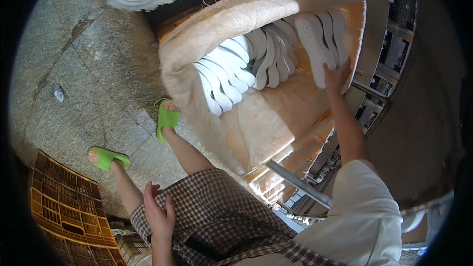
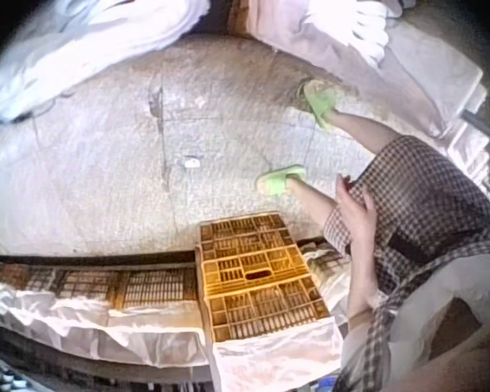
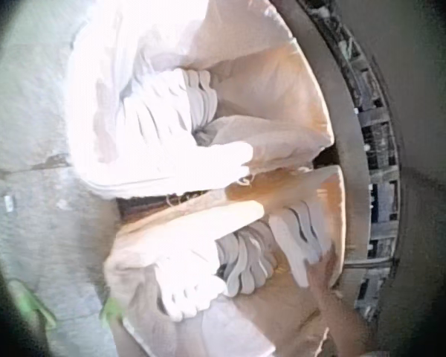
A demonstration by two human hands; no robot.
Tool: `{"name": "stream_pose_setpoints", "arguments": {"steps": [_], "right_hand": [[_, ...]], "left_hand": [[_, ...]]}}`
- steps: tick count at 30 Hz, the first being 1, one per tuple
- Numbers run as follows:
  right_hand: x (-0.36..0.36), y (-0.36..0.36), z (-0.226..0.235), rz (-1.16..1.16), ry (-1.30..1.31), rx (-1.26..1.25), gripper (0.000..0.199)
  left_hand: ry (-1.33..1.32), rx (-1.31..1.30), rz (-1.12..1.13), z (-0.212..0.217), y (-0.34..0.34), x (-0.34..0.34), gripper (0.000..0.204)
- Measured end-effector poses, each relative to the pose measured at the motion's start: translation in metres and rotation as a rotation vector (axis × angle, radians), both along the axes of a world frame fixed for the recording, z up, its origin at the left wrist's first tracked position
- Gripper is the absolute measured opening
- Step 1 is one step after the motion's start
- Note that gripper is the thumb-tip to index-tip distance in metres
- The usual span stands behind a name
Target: The person repeatedly picks up pairs of white slippers from a shelf, turns them over to view the soles, and places them back. The person handles multiple pairs in a repetitive cycle of pick, inspect, and replace.
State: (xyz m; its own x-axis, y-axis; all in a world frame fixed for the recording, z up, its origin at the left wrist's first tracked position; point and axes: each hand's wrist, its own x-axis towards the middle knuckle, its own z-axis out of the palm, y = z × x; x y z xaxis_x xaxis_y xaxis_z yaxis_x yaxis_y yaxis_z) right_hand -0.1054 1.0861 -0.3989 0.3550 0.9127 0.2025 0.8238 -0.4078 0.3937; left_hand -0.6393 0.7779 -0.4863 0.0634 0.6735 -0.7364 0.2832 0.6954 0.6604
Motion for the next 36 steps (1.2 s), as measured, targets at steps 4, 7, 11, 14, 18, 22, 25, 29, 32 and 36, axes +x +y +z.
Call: {"name": "stream_pose_setpoints", "arguments": {"steps": [4,7,11,14,18,22,25,29,32,36], "right_hand": [[0.062,0.058,-0.047,0.046,-0.1,0.049,0.104],[0.105,0.072,-0.082,0.183,-0.182,0.083,0.105],[0.13,0.088,-0.139,0.034,-0.285,-0.046,0.107],[0.124,0.097,-0.186,-0.081,-0.172,-0.121,0.112],[0.132,0.102,-0.181,0.007,0.044,-0.234,0.11],[0.152,0.113,-0.163,0.238,0.136,-0.265,0.111],[0.145,0.133,-0.185,0.299,0.119,-0.176,0.119],[0.114,0.153,-0.213,0.025,-0.143,-0.237,0.116],[0.098,0.151,-0.192,-0.028,-0.102,-0.316,0.114],[0.078,0.09,-0.175,0.389,0.064,-0.075,0.093]], "left_hand": [[0.047,-0.138,-0.177,-0.033,-0.019,0.042,0.063],[-0.006,-0.182,-0.222,-0.055,-0.035,0.067,0.063],[-0.032,-0.398,-0.629,-0.076,-0.063,0.079,0.064],[0.079,-0.241,-0.685,-0.085,-0.081,0.083,0.066],[0.026,-0.344,-0.523,-0.079,-0.076,0.083,0.066],[-0.056,-0.289,-0.152,-0.053,-0.034,0.092,0.067],[-0.206,-0.149,0.179,-0.023,0.003,0.113,0.068],[-0.39,0.044,0.369,-0.001,0.033,0.152,0.069],[-0.273,0.039,0.215,-0.007,0.047,0.159,0.068],[-0.289,0.008,0.328,-0.027,0.059,0.157,0.05]]}}
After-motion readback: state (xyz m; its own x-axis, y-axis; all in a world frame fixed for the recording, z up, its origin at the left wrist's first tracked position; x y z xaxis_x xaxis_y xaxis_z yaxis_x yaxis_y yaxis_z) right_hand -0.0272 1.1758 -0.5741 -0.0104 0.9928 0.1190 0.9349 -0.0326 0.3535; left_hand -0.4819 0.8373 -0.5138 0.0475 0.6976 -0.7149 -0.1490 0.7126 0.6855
